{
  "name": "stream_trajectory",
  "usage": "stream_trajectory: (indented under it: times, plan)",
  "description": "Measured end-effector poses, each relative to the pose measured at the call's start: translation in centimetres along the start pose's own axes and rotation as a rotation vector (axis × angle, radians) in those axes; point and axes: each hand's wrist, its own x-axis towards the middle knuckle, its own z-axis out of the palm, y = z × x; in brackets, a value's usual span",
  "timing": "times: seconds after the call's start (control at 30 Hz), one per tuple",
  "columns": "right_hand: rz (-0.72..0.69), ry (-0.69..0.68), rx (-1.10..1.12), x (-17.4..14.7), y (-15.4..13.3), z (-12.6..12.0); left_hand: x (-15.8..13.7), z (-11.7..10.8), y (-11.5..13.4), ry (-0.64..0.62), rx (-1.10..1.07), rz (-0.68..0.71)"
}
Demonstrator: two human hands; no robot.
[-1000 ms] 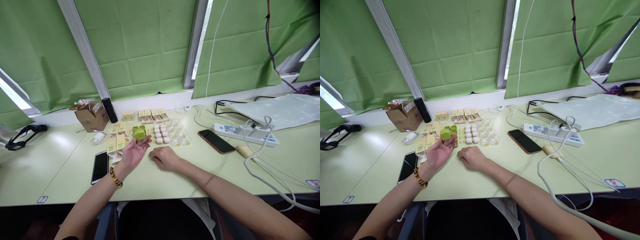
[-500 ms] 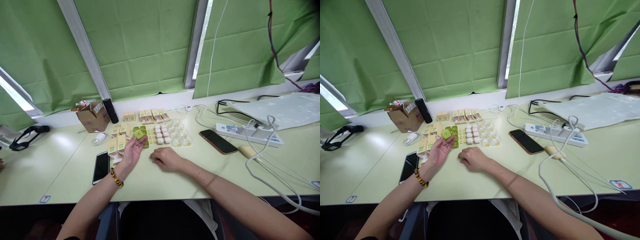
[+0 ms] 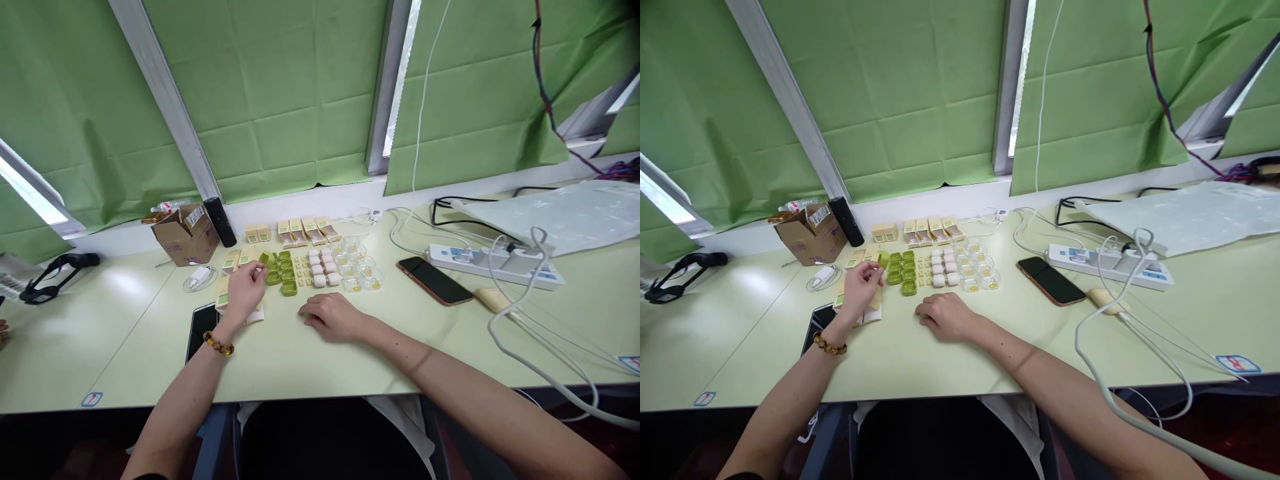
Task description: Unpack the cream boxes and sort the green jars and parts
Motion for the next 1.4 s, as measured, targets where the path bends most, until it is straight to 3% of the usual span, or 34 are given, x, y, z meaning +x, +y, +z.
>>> stream_trajectory:
  times: [0.13, 0.33, 0.7, 1.4]
  plan:
    - [-0.005, 0.009, 0.0, 0.0, 0.1, 0.1, 0.1, -1.1, 0.3, -0.03, 0.718, 0.298]
    - [-0.005, 0.007, -0.004, 0.0, 0.2, 0.2, -0.8, -0.4, 0.6, -0.287, 1.091, 0.352]
    - [-0.001, -0.006, 0.0, 0.0, 0.1, 0.0, -1.2, 0.5, -0.1, -0.416, 1.134, 0.304]
    - [0.008, -0.015, 0.004, 0.0, 0.1, 0.0, -1.3, 0.7, -0.4, -0.445, 1.092, 0.259]
